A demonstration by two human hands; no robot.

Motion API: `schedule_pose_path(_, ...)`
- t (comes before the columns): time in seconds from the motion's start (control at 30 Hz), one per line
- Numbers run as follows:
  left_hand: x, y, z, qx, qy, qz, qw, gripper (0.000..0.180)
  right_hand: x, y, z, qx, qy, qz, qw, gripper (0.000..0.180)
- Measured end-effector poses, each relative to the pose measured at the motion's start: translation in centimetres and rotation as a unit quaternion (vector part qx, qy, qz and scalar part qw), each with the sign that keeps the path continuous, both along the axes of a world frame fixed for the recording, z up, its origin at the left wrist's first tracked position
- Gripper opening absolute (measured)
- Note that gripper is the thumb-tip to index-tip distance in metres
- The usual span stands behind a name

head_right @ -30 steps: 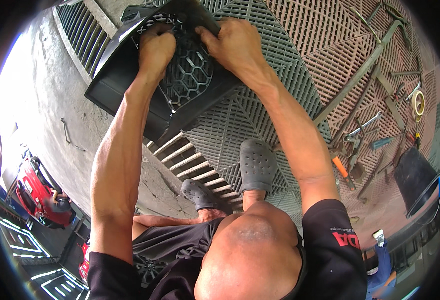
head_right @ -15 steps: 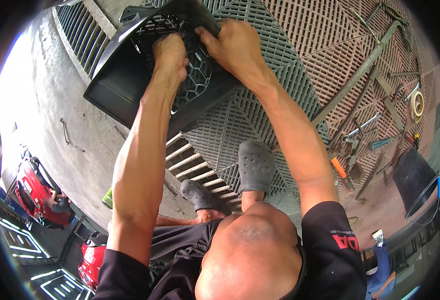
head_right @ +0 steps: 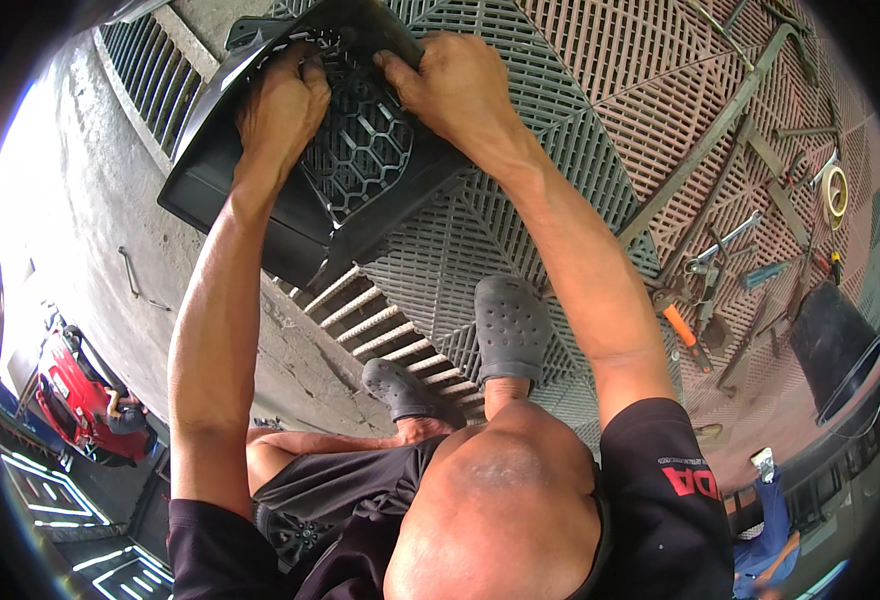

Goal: The person sits on the floor and assembles a black plastic component with a honeycomb pattern, inserting and tightening fasteners by hand. The person repeatedly adjusts the part and secures it with small metal fasteners.

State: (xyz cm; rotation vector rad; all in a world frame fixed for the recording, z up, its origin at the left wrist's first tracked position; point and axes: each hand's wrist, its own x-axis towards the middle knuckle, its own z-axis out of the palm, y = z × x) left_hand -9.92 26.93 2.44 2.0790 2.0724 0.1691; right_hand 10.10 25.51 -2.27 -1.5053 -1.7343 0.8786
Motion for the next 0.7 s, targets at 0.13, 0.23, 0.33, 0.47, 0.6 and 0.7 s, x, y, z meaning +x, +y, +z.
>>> schedule_pose_path(0.13,-0.6,1.1,-0.4,-0.005,0.002,-0.023,1.000,0.034,0.1,0.0,-0.3,0.009,-0.003,0.000,1.000,0.045)
schedule_pose_path(0.23,-1.1,2.0,-0.6,-0.051,-0.002,-0.024,0.998,0.035,0.0,0.0,-0.4,0.015,-0.005,-0.001,1.000,0.045)
schedule_pose_path(0.33,-1.8,2.5,-1.3,-0.063,-0.031,-0.031,0.997,0.036,0.0,0.0,-0.4,0.008,-0.007,0.002,1.000,0.046)
schedule_pose_path(0.47,-2.0,2.4,-1.6,-0.052,-0.044,-0.041,0.997,0.036,0.0,-0.1,-0.2,0.005,0.001,0.003,1.000,0.046)
schedule_pose_path(0.6,-1.7,2.8,-1.0,-0.128,-0.010,-0.050,0.990,0.039,0.1,-0.1,-0.1,0.009,-0.010,0.007,1.000,0.044)
schedule_pose_path(0.7,-0.6,2.6,-0.4,-0.135,0.004,-0.003,0.991,0.043,0.1,-0.2,0.1,0.031,-0.020,0.009,0.999,0.041)
